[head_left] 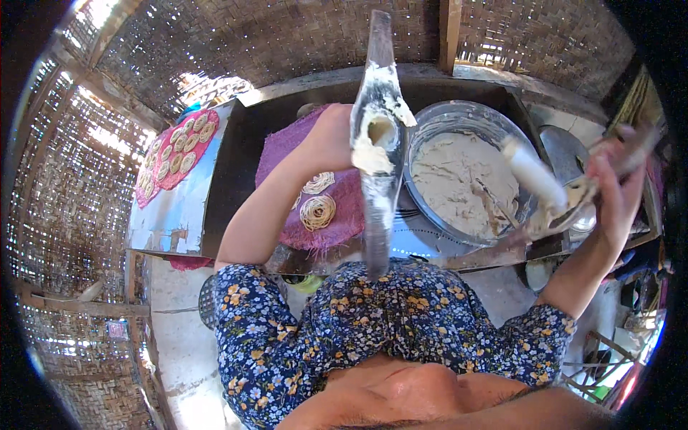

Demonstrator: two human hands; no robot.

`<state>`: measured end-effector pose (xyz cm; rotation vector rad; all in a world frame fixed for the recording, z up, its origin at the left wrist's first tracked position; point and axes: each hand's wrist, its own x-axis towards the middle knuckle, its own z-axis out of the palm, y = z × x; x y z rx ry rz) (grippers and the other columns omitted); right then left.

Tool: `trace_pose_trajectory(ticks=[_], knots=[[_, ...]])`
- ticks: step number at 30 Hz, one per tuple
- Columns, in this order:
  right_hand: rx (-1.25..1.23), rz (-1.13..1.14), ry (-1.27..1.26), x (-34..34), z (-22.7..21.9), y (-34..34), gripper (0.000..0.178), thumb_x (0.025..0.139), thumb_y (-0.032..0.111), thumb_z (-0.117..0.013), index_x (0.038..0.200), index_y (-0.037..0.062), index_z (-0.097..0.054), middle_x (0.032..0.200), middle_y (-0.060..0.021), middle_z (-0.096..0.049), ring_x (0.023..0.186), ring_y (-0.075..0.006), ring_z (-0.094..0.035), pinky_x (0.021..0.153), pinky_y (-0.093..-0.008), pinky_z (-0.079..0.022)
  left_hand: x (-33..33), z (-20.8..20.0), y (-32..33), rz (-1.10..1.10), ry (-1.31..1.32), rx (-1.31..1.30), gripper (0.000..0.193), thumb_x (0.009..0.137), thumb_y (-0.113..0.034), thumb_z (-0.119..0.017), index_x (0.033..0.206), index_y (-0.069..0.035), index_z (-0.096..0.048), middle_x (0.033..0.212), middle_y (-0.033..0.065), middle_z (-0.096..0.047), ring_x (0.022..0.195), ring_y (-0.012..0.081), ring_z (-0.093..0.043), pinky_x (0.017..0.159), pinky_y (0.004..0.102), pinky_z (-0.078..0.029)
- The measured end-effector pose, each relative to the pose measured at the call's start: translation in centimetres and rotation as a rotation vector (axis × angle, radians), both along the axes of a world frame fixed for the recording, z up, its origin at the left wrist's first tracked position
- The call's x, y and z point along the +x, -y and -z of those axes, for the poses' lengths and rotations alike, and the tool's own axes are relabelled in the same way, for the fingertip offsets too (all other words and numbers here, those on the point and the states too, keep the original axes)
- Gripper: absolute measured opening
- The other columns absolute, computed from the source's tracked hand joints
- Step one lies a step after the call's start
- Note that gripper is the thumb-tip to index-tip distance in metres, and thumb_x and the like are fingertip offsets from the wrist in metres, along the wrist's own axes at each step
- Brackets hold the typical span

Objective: The person uses a wooden press tool to squeeze dough into spiral shapes onto a purple mat, refills the tool from a large metal bowl, and moves the mat once several spirals are completed.

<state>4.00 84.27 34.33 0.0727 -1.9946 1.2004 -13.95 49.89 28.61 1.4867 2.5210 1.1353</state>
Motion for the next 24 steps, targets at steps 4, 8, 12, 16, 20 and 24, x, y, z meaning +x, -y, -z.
trace_pose_trajectory(ticks=[4, 8, 12, 16, 20, 24], knots=[[-0.019, 0.153, -0.558, 0.2, 2.7, -1.3, 0.025, 0.076, 0.004, -0.053, 0.100, -0.0037, -0.051, 0.081, -0.0102, -0.056, 0.073, -0.0175, -0.053, 0.073, -0.0296, -0.044, -1.3, 4.1, -2.8, 0.451, 0.898, 0.377, 0.036, 0.068, -0.008, -0.073, 0.100, 0.000, -0.058, 0.107, 0.0145, -0.059, 0.086, 0.0153, -0.061, 0.075, 0.0303, -0.052], [-0.375, 0.092, -0.578, -2.9, 6.8, 3.7, 0.021, 0.081, 0.007, -0.050, 0.101, -0.0003, -0.050, 0.084, -0.0105, -0.058, 0.082, -0.0193, -0.054, 0.078, -0.0303, -0.043, 0.4, 3.7, -5.3, 0.565, 0.778, 0.661, 0.043, 0.066, -0.008, -0.074, 0.106, -0.004, -0.056, 0.125, 0.0156, -0.045, 0.109, 0.0245, -0.049, 0.085, 0.0406, -0.047], [-0.804, -0.518, -0.372, -4.9, 9.5, 8.6, 0.032, 0.085, 0.012, -0.054, 0.114, 0.0025, -0.045, 0.109, -0.0136, -0.054, 0.100, -0.0192, -0.052, 0.084, -0.0297, -0.042, -0.2, 1.9, -5.7, 0.645, 0.641, 1.170, 0.034, 0.074, -0.008, -0.066, 0.106, -0.011, -0.054, 0.114, 0.0086, -0.048, 0.117, 0.0392, -0.041, 0.093, 0.0526, -0.040], [0.000, -0.322, 0.405, -6.2, 15.6, 8.7, 0.043, 0.076, 0.023, -0.066, 0.117, 0.0131, -0.054, 0.107, -0.0099, -0.054, 0.105, -0.0216, -0.049, 0.083, -0.0356, -0.042, -0.8, 0.3, -0.6, 0.432, 0.586, 1.163, 0.026, 0.079, -0.026, -0.063, 0.103, -0.022, -0.055, 0.107, 0.0054, -0.049, 0.118, 0.0429, -0.037, 0.095, 0.0524, -0.035], [0.587, -0.304, 0.349, -11.2, 17.4, 13.7, 0.033, 0.075, 0.022, -0.065, 0.107, 0.0150, -0.061, 0.101, -0.0098, -0.055, 0.098, -0.0269, -0.052, 0.080, -0.0379, -0.043, 1.3, -0.7, 2.4, 0.290, 0.582, 1.292, 0.026, 0.081, -0.031, -0.062, 0.104, -0.022, -0.056, 0.108, 0.0065, -0.050, 0.118, 0.0427, -0.037, 0.097, 0.0528, -0.031], [0.757, -0.378, 0.388, -15.4, 18.4, 18.2, 0.027, 0.079, 0.022, -0.058, 0.103, 0.0127, -0.062, 0.106, -0.0131, -0.055, 0.098, -0.0297, -0.051, 0.080, -0.0396, -0.042, 3.4, -0.8, 5.9, 0.176, 0.508, 1.350, 0.033, 0.082, -0.034, -0.060, 0.111, -0.020, -0.054, 0.112, 0.0100, -0.050, 0.119, 0.0427, -0.035, 0.099, 0.0536, -0.029]])
